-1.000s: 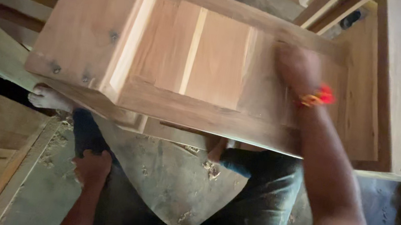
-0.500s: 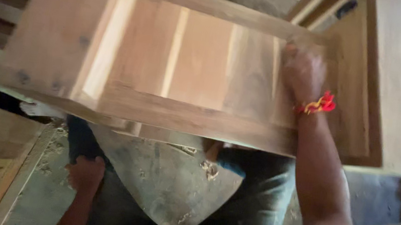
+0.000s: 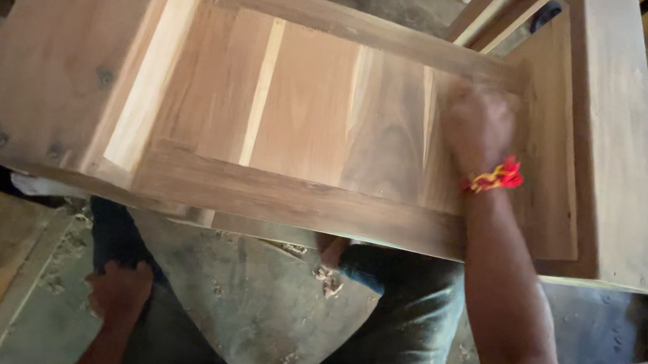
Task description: The person is sanding a wooden bench by hand using a piece of sandpaper, rubbing the paper across the top and sides of the wood.
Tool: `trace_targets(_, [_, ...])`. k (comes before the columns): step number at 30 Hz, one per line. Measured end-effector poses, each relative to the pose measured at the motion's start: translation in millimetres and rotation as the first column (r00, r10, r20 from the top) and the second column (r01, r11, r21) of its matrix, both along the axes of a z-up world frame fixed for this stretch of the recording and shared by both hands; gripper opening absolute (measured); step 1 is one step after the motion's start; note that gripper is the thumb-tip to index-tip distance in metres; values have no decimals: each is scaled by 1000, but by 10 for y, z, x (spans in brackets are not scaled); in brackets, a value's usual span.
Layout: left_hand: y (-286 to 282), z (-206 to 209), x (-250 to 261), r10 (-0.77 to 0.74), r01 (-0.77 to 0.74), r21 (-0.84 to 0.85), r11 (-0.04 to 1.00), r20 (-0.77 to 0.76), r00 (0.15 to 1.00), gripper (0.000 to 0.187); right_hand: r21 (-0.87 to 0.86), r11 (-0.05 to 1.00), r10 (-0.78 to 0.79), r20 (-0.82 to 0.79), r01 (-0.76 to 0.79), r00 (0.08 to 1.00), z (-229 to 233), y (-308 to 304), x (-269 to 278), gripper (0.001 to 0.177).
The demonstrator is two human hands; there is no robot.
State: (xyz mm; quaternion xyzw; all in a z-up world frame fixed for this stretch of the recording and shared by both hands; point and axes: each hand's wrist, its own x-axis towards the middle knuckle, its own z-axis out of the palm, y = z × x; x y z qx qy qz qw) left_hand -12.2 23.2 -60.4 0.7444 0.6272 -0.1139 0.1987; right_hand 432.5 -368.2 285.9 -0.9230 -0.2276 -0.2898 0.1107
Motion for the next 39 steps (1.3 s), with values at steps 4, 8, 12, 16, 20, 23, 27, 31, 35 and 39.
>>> trace_targets(4, [95,-30,115,3,-3,-14,1000,-32,999,78,-64,989,139,133,-131,981,-189,8,-143,33])
trace_targets(8, [42,19,1,-24,23,-40,999,-16,1000,75,-66,997,-34,59,38,998,-156,-221,20,29])
trace_targets(12, [-23,-14,-60,-67,66,-24,998,-15,998,77,-47,877,471,287,-478,834,-406,-72,35,24])
trace_targets(16, [53,35,-16,-39,38,-22,999,-7,999,78,-129,984,135,98,-122,986,-548,-513,339,25])
trace_targets(20, [15,50,13,-49,50,-29,998,30,998,70,-65,992,112,97,-106,989,-396,-525,476,22])
trace_targets(23, [-51,139,75,-37,35,33,999,65,997,73,-152,981,136,123,-117,983,-294,-277,123,25])
trace_targets(27, [-98,240,61,-34,34,2,999,18,999,69,135,833,546,-40,-537,837,-158,597,-212,17])
trace_targets(31, [-9,106,33,-51,52,6,999,-24,998,75,-78,808,582,262,-584,770,-67,1114,-187,16])
trace_targets(35, [-9,53,-78,-31,31,6,999,44,999,76,202,804,566,31,-560,824,-387,623,104,18])
trace_targets(39, [1,31,-38,-11,11,-26,1000,18,1000,79,-386,905,259,172,-177,950,-696,-456,614,16])
